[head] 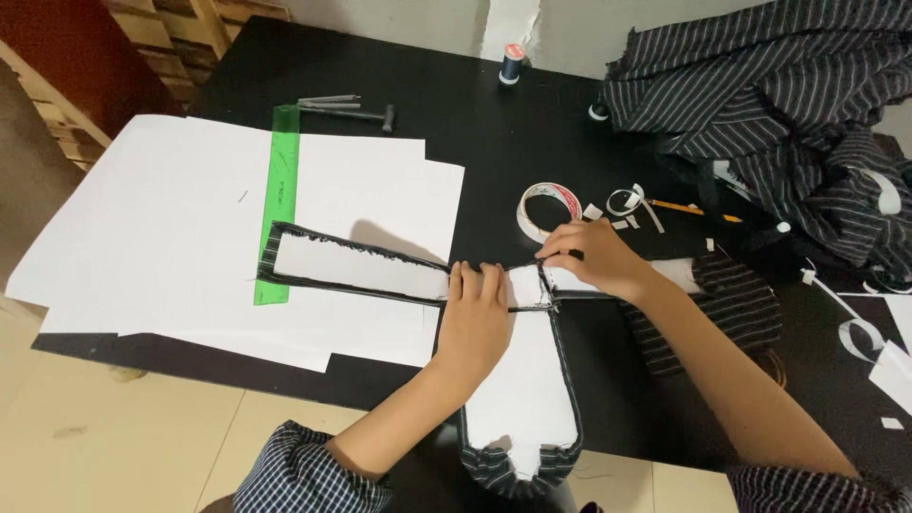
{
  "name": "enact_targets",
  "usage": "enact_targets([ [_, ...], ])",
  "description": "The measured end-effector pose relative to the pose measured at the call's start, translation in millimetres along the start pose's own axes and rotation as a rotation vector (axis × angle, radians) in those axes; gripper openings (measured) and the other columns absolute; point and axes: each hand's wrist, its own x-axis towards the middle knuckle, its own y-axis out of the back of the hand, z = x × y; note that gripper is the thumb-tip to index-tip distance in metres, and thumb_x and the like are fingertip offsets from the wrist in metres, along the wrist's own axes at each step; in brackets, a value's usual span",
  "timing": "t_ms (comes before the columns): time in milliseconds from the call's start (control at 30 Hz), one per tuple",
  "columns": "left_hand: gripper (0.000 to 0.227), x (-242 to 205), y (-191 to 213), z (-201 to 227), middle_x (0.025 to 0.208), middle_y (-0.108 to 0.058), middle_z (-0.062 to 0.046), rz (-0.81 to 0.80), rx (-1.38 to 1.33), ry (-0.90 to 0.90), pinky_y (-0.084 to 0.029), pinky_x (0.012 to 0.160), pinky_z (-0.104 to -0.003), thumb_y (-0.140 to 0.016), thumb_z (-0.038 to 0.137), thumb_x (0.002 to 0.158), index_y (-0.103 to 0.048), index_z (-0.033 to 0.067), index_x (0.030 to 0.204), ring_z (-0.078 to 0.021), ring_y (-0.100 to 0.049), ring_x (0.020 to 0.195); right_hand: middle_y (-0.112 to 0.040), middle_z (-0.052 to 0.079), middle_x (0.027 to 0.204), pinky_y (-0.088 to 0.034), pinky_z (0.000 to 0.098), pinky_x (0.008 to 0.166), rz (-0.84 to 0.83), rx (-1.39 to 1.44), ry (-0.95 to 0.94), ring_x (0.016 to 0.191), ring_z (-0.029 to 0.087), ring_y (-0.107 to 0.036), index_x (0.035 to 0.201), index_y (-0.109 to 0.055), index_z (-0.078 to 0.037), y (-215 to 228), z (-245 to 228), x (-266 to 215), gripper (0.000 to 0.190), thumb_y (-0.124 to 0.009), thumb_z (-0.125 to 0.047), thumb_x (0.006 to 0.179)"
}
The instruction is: Assemble a wallet by applying adhesive tape to a template and covering it with striped fabric.
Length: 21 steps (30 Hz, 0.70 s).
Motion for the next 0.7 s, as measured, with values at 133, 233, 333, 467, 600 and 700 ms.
enact_targets([
  [133,0.046,16.1,-12.1,4.5,0.121,-0.042,-0.022,0.045,-0.119,-0.001,-0.019,0.108,-0.055,-0.044,0.012,0.090,-0.042,-0.0071,0.131,-0.0439,-0.039,0.121,-0.070,-0.004,0.074,-0.045,0.0243,0.070,0.014,-0.051,0.006,0.069,0.014,-0.060,0.073,-0.072,-0.015,-7.8,1.7,-1.8,0.015,-0.071,-0.029,0.079],
  [233,0.048,24.5,-27.0,11.0,0.119,-0.045,-0.019,0.139,-0.196,-0.020,-0.021,0.107,-0.053,-0.049,0.012,0.087,-0.043,-0.0061,0.131,-0.0401,-0.041,0.118,-0.067,-0.007,0.070,-0.040,0.0254,0.070,0.029,-0.186,-0.018,0.070,0.013,-0.059,0.071,-0.069,-0.019,-17.4,9.2,-2.7,0.014,-0.074,-0.031,0.075],
  [333,0.046,34.0,-50.6,16.5,0.112,-0.049,-0.015,0.315,-0.230,-0.068,-0.029,0.103,-0.048,-0.056,0.013,0.083,-0.049,-0.0030,0.126,-0.0352,-0.046,0.110,-0.063,-0.011,0.068,-0.034,0.0306,0.075,0.022,-0.391,-0.101,0.076,0.012,-0.058,0.070,-0.065,-0.024,-38.4,31.3,-4.2,0.010,-0.073,-0.030,0.073],
  [467,0.035,38.3,-61.1,18.1,0.103,-0.052,-0.008,0.414,-0.255,-0.090,-0.040,0.092,-0.038,-0.057,0.015,0.083,-0.057,0.0042,0.116,-0.0263,-0.050,0.098,-0.059,-0.015,0.069,-0.028,0.0345,0.079,0.026,-0.472,-0.154,0.080,0.010,-0.053,0.070,-0.061,-0.029,-47.9,37.7,-6.7,0.010,-0.070,-0.027,0.073],
  [600,0.028,34.0,-51.0,18.9,0.098,-0.052,-0.007,0.472,-0.198,-0.113,-0.040,0.091,-0.038,-0.057,0.012,0.083,-0.058,0.0061,0.110,-0.0263,-0.051,0.096,-0.062,-0.009,0.074,-0.028,0.0391,0.082,-0.046,-0.428,-0.134,0.086,0.014,-0.054,0.072,-0.063,-0.026,-19.6,3.7,-11.2,0.005,-0.067,-0.026,0.076],
  [700,0.024,31.4,-53.0,19.5,0.098,-0.052,-0.007,0.496,-0.193,-0.111,-0.041,0.091,-0.039,-0.058,0.010,0.083,-0.058,0.0057,0.107,-0.0260,-0.052,0.095,-0.065,-0.008,0.078,-0.023,0.0398,0.082,-0.113,-0.273,-0.209,0.090,0.015,-0.056,0.075,-0.065,-0.022,-4.1,-9.0,-14.7,0.008,-0.062,-0.026,0.081],
])
